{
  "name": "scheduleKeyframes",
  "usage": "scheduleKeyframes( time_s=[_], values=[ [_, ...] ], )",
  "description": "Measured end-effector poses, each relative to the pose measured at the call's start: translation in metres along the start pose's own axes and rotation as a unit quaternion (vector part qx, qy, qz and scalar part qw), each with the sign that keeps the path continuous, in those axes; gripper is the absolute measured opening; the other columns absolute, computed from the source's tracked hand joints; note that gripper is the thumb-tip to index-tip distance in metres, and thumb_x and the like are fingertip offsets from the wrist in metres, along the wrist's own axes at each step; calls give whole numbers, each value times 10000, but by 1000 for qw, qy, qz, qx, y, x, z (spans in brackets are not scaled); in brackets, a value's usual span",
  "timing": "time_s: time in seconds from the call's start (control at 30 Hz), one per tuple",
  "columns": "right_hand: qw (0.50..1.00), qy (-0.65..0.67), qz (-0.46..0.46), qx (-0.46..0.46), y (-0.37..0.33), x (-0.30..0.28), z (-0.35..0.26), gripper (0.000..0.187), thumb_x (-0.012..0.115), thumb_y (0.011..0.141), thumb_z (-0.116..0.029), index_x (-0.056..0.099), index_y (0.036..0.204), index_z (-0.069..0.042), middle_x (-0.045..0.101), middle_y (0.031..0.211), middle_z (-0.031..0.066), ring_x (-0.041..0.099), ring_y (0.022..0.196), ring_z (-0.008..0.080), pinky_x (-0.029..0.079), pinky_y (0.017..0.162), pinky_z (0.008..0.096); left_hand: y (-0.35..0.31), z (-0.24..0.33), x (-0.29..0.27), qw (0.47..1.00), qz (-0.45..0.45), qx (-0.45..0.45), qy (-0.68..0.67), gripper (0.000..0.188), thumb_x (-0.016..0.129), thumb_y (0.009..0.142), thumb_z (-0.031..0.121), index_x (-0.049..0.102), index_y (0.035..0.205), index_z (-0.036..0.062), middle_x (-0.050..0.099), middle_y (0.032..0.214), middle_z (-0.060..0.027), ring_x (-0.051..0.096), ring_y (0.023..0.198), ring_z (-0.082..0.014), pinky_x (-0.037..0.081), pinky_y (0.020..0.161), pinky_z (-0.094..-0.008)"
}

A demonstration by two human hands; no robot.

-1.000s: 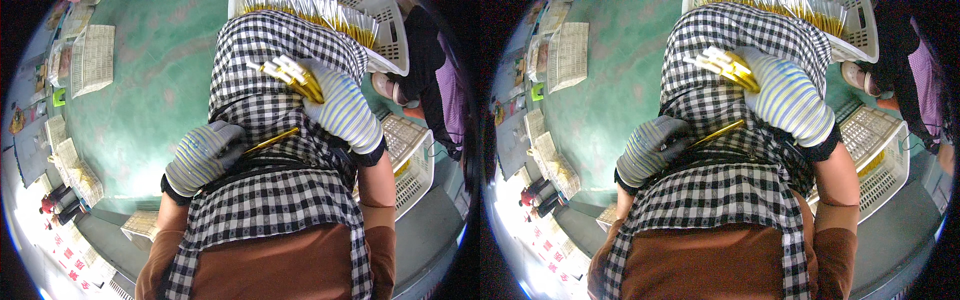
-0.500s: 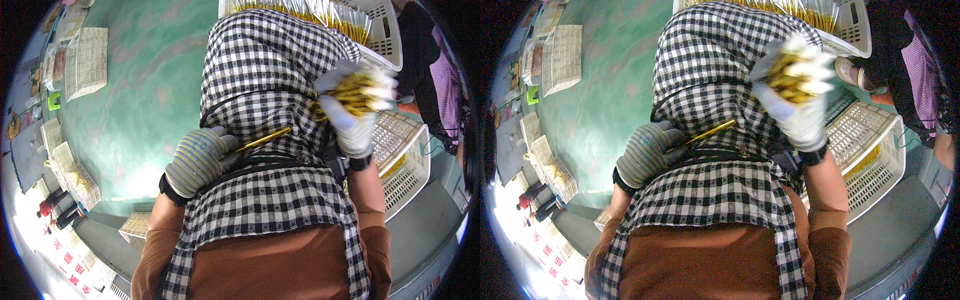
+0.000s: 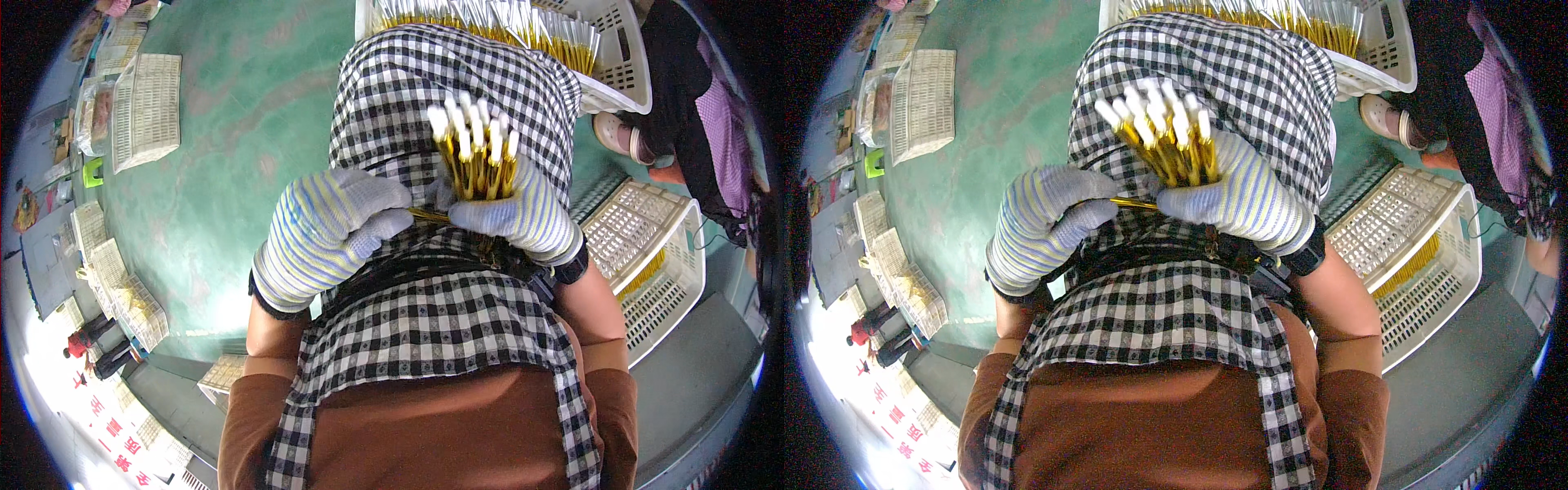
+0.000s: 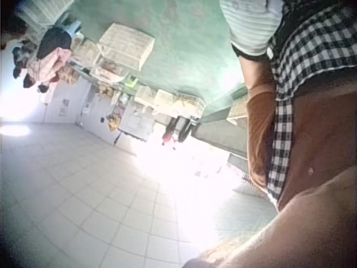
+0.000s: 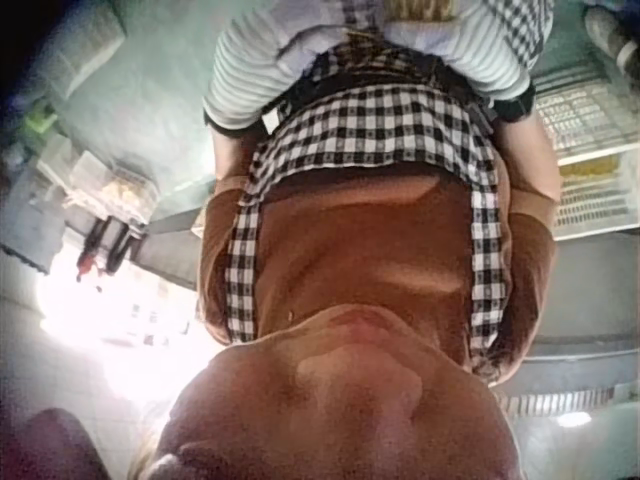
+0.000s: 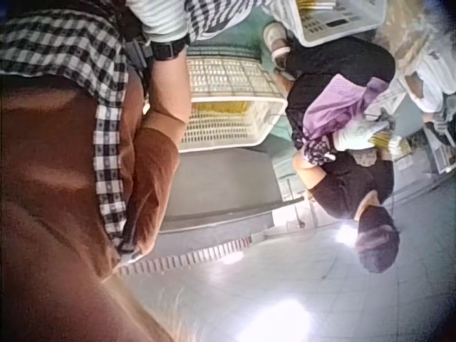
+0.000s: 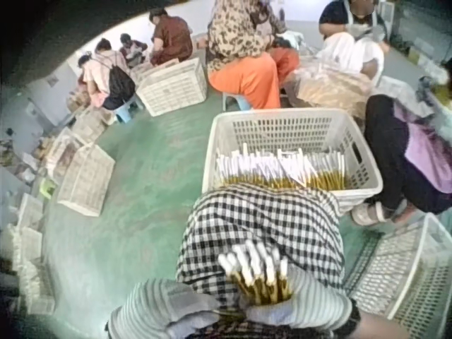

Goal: The recorder sorts, counts, and bundles small gold and silver-colored plastic or metal tubes into sets.

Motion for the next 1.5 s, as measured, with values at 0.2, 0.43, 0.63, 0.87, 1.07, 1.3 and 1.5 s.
scheduleKeyframes(
  time_s=[0.2, 0.43, 0.63, 0.87, 1.07, 1.3, 1.5],
  values=[
    [986, 145, -70, 53, 3, 5, 14, 499, 712, 692, 28, 560, 1160, -56, 623, 981, 5, 578, 906, 124, 450, 855, 270, 28, -1, 2, 998, 27, -26, -58, 181, 712, 761, 173, 618, 851, 48, 621, 765, -98, 620, 691, -293, 488, 644, -332],
    [984, 118, -111, 75, 6, -2, 27, 491, 733, 692, -3, 570, 1153, -57, 631, 936, 6, 581, 865, 117, 453, 811, 250, 38, -4, 15, 937, 202, -14, -284, 540, 704, 772, 134, 489, 1254, 21, 642, 928, -80, 627, 826, -159, 493, 740, -285],
    [983, 97, -144, 65, 9, 0, 30, 555, 756, 703, -45, 537, 1213, -52, 627, 1025, 24, 568, 943, 113, 447, 837, 255, 70, -12, 15, 957, 145, 47, -247, 405, 585, 870, 212, 537, 1220, 13, 636, 1055, -132, 627, 931, -237, 494, 845, -329],
    [991, 63, -120, -6, 9, -3, 30, 540, 769, 703, -138, 566, 1192, -34, 611, 1069, 46, 543, 1008, 153, 413, 918, 289, 82, 5, 40, 932, -64, 249, -255, 462, 381, 973, 385, 544, 1193, 13, 584, 1169, -199, 585, 1055, -341, 455, 933, -375],
    [985, 133, -103, 41, 9, -9, 30, 495, 716, 697, -115, 566, 1158, -14, 610, 998, 3, 547, 930, 124, 429, 852, 276, 99, 3, 43, 795, 31, -31, -605, 864, 309, 873, 687, 354, 1364, -22, 445, 1337, -253, 432, 1245, -394, 294, 1081, -507],
    [943, 295, 19, -155, 7, -12, 23, 422, 725, 655, -41, 566, 1040, 29, 611, 853, 79, 600, 724, 158, 489, 653, 279, 150, -68, 52, 833, -17, -147, -533, 725, 442, 918, 521, 331, 1368, -35, 415, 1352, -248, 428, 1240, -357, 324, 1069, -469],
    [882, 253, 316, -242, -120, -79, 17, 446, 672, 684, -107, 529, 1083, 32, 621, 765, 117, 631, 725, 215, 504, 653, 309, 160, -68, 50, 811, -48, -183, -554, 610, 442, 955, 415, 341, 1357, -33, 418, 1354, -208, 432, 1242, -275, 328, 1069, -401]
  ],
)
Point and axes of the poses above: each hand's wrist, its own y-axis towards the middle knuckle, its own x-axis out of the palm, z = x × y, the point moved 1 cm from there along y, towards the middle knuckle
